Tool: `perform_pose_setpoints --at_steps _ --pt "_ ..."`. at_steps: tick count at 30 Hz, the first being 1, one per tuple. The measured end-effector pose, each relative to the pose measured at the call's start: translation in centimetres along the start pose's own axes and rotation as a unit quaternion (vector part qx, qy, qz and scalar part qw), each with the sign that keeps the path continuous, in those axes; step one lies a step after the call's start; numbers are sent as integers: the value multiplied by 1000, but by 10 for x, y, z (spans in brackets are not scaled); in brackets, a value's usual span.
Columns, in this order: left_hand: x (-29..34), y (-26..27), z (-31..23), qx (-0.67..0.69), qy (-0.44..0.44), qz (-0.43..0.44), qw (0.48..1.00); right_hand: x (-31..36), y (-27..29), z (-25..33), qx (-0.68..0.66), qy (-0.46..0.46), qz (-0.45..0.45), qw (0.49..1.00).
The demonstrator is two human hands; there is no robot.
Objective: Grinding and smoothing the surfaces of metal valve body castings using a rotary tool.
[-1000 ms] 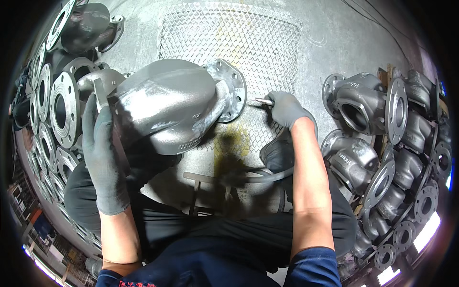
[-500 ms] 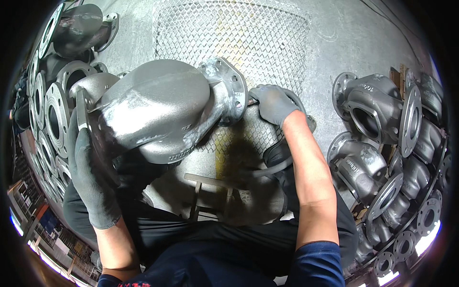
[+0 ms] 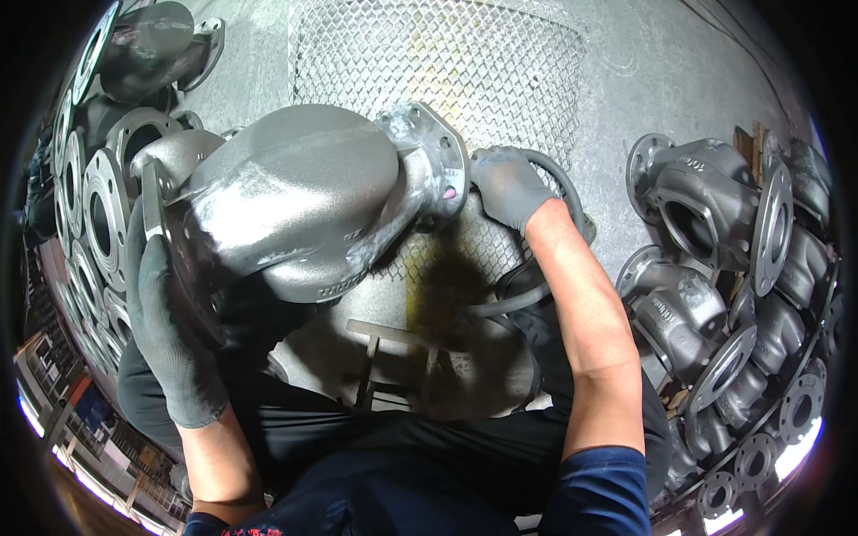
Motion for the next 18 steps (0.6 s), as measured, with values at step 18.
perform_pose_setpoints --at_steps 18 --pt "-9 4 -1 -231 -182 9 956 58 92 25 -83 -119 69 987"
Point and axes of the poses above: each hand's wrist, its own x-axis away from the middle knuckle, its own y-axis out of the back of the hand, z = x × y, the point moved 5 cm from there along -x, towards the middle knuckle, and after that the axes turned 9 degrees about x, right-handed, at the moved point
